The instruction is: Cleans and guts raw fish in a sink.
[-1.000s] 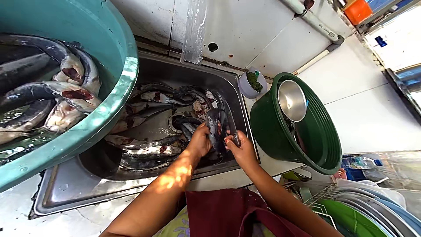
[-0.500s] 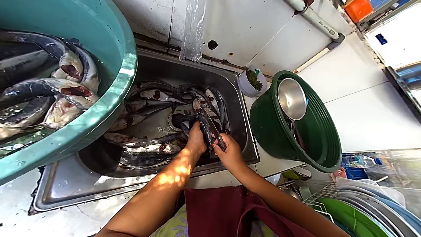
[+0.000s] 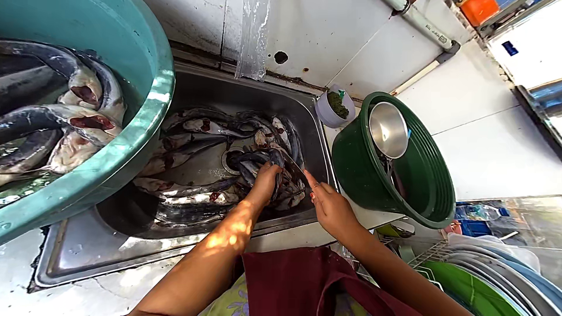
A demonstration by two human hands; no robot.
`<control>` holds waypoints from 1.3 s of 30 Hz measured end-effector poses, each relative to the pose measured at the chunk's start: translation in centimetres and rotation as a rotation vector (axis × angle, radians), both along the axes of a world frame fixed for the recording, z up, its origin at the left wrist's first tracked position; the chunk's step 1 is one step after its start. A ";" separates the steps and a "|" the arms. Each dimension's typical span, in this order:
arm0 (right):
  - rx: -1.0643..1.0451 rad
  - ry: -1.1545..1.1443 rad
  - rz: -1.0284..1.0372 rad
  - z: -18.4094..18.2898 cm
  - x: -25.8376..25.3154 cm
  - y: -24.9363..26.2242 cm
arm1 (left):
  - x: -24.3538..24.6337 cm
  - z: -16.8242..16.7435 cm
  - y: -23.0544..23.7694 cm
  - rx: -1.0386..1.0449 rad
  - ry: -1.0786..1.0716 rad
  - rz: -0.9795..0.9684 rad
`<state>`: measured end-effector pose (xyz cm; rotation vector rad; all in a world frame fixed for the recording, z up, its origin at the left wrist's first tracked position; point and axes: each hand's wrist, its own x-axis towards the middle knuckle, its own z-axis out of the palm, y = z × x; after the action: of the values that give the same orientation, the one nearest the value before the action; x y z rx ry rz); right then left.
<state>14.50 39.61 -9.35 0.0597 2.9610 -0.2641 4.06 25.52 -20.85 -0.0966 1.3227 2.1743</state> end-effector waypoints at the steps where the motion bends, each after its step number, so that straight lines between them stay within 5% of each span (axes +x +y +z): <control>1: 0.049 -0.032 0.016 0.4 0.1 -0.1 | 0.1 0.0 0.0 -0.001 0.004 -0.028; 11: 0.146 -0.213 -0.062 -0.2 -5.5 -4.1 | 0.8 0.3 0.3 0.065 -0.033 -0.113; 17: 0.149 -0.072 0.085 -0.6 -1.5 -1.7 | -0.1 0.9 -0.5 0.164 -0.229 -0.034; 27: 0.175 -0.143 0.043 -1.3 -5.7 -4.3 | 0.5 1.0 0.0 0.056 -0.093 -0.082; 34: 0.171 0.010 0.141 -0.6 0.6 -0.7 | 0.0 0.0 0.1 0.092 -0.116 0.027; 39: 0.177 -0.058 0.109 -0.9 -2.5 -2.5 | 0.8 -0.1 0.9 -0.028 0.033 -0.030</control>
<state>12.00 37.12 -10.22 -0.0706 2.9100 0.0146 4.86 26.45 -20.98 -0.0516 1.3642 2.1413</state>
